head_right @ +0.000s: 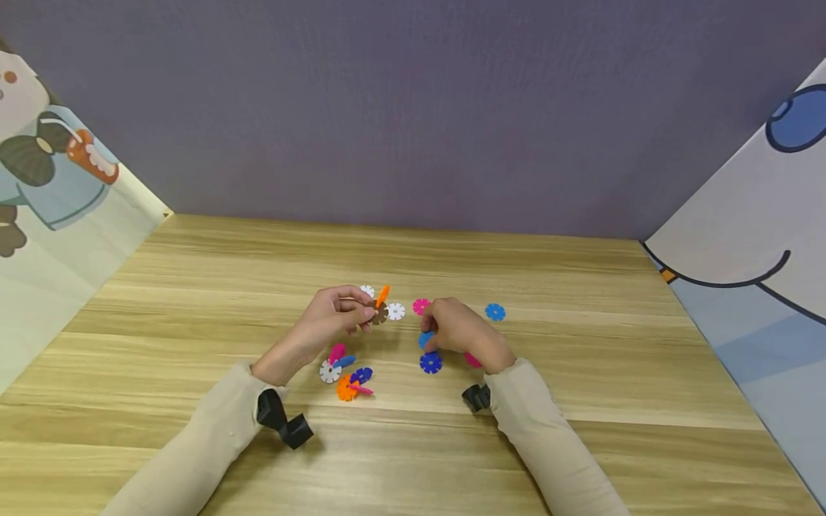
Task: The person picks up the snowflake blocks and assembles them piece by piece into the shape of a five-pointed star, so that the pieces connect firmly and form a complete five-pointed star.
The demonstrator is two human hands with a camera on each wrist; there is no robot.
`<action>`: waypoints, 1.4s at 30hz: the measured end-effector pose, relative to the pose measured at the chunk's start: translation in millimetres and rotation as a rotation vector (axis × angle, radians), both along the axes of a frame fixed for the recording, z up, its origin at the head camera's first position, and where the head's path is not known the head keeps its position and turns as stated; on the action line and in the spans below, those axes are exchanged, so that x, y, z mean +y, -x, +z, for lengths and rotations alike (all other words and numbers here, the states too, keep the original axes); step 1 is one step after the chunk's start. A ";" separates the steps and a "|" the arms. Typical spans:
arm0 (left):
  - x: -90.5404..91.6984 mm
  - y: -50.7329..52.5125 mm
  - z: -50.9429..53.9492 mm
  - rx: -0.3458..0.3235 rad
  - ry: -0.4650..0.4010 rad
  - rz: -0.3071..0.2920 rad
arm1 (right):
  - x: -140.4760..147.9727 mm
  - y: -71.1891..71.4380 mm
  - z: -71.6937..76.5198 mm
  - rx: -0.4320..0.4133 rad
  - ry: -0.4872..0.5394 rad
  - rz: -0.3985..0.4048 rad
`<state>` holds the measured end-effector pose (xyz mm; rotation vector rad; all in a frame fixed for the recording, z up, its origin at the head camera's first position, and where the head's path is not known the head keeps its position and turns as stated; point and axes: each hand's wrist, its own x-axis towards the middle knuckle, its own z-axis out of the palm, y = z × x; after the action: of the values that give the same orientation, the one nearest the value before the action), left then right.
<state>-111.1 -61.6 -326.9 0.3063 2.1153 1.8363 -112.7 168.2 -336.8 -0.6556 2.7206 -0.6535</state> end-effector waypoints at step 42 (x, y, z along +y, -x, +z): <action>6.1 -2.9 -1.4 -0.018 -0.014 -0.047 | -11.3 -20.2 33.8 0.195 0.421 -0.078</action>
<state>-108.2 -55.5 -328.3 0.3388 2.0669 1.8210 -92.5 156.8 -303.0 -0.7409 2.8162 -1.2641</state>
